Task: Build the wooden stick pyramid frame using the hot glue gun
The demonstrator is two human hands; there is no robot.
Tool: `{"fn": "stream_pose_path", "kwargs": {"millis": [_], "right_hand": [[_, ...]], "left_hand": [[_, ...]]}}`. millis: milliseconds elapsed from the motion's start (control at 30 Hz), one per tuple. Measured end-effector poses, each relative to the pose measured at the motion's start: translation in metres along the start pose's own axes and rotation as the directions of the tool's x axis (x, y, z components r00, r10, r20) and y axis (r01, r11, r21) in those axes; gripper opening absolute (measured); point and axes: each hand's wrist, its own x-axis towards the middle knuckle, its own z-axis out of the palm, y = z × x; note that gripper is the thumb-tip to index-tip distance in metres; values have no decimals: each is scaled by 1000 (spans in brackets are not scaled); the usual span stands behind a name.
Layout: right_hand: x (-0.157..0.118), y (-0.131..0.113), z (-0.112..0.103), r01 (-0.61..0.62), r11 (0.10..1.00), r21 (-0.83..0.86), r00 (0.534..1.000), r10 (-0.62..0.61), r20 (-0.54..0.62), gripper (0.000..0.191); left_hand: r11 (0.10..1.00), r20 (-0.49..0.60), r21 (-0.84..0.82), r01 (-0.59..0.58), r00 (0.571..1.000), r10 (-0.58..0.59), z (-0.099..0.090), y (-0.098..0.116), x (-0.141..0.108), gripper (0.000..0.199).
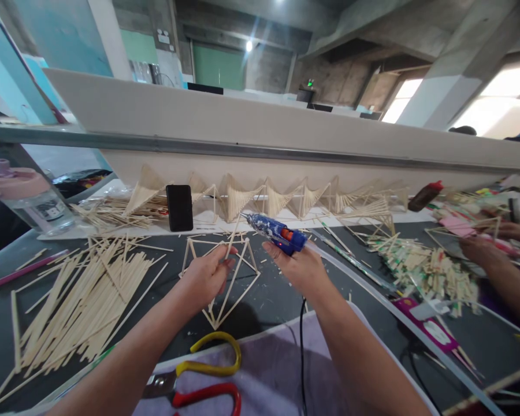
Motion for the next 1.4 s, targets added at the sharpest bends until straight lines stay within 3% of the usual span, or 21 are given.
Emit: {"fn": "stream_pose_path", "kwargs": {"millis": [167,367,633,933,1200,1400], "right_hand": [[-1,-2,2,-2,999,-47,1000,2,-2,38],[-1,-4,-1,-3,999,42,1000,2,6,32],[2,-3,-1,-19,994,106,999,23,-36,26],[3,-3,-1,-23,994,105,1000,22,10,29],[3,1,-5,-104,965,240,992,84,94,31],[-11,-16,-4,-105,933,344,960,5,279,27]], "left_hand": [[1000,-3,19,-21,1000,21,0,-3,1,28],[999,-2,-46,7,1000,-7,3,-12,3,29],[892,278,-390,227,953,-121,2,-4,2,41],[846,360,-483,226,932,-43,-6,6,-4,40],[792,287,-573,210,957,-46,-12,6,-3,42],[698,4,-713,69,996,-93,-32,-1,4,39]]}}
